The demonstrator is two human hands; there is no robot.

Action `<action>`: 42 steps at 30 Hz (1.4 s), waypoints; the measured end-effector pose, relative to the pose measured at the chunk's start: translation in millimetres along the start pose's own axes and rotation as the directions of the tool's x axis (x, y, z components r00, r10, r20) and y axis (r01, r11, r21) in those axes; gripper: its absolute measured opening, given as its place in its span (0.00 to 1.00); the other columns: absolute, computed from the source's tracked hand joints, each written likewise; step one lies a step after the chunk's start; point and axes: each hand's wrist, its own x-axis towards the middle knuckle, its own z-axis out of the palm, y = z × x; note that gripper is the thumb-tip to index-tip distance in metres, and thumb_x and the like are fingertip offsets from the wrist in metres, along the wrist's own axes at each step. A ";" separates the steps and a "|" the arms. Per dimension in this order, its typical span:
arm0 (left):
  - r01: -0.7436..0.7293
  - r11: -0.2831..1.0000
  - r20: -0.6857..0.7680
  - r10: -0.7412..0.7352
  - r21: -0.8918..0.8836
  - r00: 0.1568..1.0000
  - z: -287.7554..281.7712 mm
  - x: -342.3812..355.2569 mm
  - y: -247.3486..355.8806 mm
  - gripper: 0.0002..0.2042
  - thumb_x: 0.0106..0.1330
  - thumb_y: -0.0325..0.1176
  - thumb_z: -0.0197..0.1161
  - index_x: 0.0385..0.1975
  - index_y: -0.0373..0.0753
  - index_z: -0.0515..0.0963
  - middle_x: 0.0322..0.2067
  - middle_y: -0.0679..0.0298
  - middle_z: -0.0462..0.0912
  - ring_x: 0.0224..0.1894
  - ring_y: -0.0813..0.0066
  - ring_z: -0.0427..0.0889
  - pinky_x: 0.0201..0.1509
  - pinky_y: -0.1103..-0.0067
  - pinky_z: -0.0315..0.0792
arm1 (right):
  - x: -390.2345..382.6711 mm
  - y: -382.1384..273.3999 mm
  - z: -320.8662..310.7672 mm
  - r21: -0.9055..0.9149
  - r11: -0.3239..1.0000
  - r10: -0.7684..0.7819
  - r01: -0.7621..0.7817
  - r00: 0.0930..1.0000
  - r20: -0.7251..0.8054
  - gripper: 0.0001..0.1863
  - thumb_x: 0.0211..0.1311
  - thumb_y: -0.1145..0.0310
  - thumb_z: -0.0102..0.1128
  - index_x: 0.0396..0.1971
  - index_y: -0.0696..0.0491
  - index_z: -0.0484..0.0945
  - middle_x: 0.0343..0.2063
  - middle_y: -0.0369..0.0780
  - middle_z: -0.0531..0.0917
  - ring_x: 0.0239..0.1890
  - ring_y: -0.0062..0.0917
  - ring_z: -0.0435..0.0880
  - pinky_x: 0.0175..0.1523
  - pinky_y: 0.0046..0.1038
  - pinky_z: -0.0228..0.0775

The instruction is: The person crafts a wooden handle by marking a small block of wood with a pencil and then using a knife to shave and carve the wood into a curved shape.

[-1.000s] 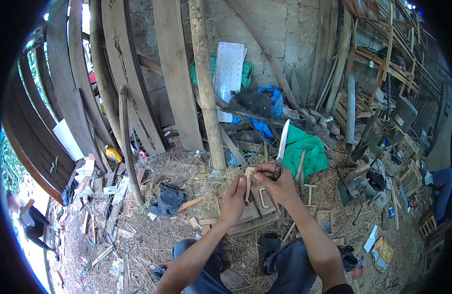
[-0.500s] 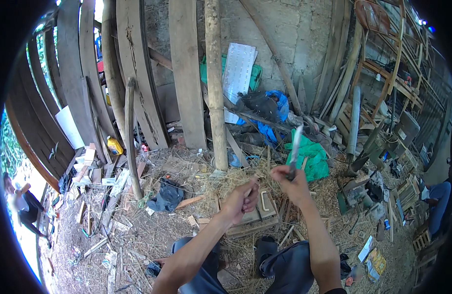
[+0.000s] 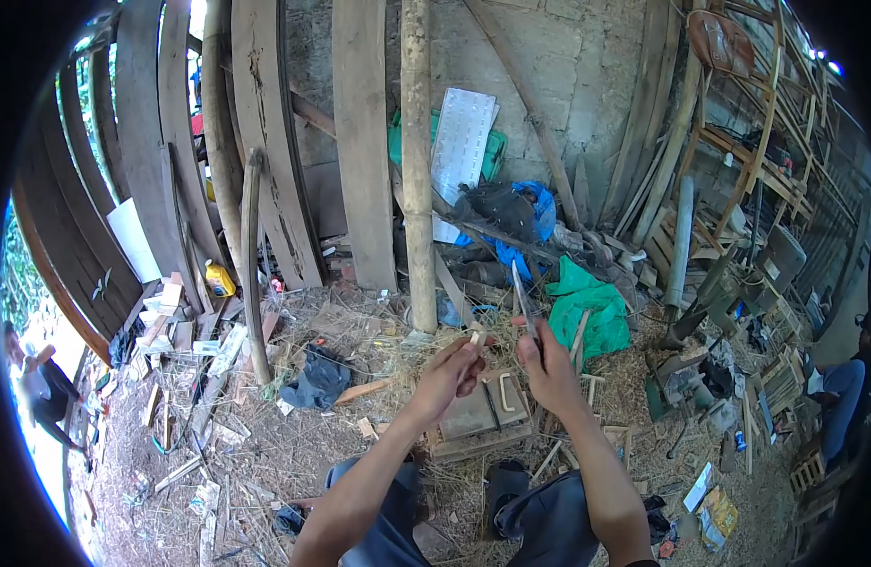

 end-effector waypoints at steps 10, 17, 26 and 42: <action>-0.288 0.864 -0.050 0.337 0.413 0.940 6.4 3.2 -21.6 0.18 0.71 0.33 0.54 0.57 0.33 0.66 0.31 0.67 0.74 0.25 0.88 0.67 0.26 0.84 0.63 | 0.1 -0.9 16.6 -0.089 0.996 0.021 -0.030 0.995 -0.101 0.13 0.61 0.64 0.62 0.36 0.60 0.77 0.23 0.42 0.80 0.22 0.23 0.75 0.32 0.25 0.67; -0.471 0.572 -0.021 0.650 0.672 0.760 19.1 8.2 -29.7 0.17 0.67 0.30 0.59 0.53 0.34 0.70 0.38 0.52 0.81 0.33 0.63 0.82 0.35 0.75 0.75 | -2.8 22.5 18.5 0.051 0.995 0.094 -0.090 0.992 -0.085 0.10 0.61 0.67 0.61 0.32 0.61 0.76 0.19 0.40 0.80 0.21 0.21 0.76 0.29 0.26 0.65; -0.401 0.473 -0.088 0.725 0.785 0.683 14.3 6.0 -17.9 0.14 0.68 0.29 0.57 0.51 0.30 0.72 0.27 0.54 0.79 0.22 0.76 0.75 0.26 0.78 0.67 | -6.9 -13.3 15.2 -0.086 0.995 0.045 -0.052 0.996 -0.078 0.12 0.66 0.64 0.55 0.36 0.60 0.73 0.19 0.44 0.78 0.21 0.33 0.78 0.30 0.31 0.66; -0.244 0.633 -0.228 0.569 0.734 0.790 11.3 -1.8 -10.3 0.17 0.69 0.35 0.56 0.49 0.28 0.74 0.19 0.58 0.73 0.22 0.77 0.69 0.28 0.77 0.65 | -14.4 -9.0 30.6 -0.444 0.896 -0.007 0.024 0.999 0.041 0.14 0.72 0.61 0.42 0.35 0.57 0.69 0.19 0.53 0.78 0.25 0.53 0.78 0.30 0.50 0.68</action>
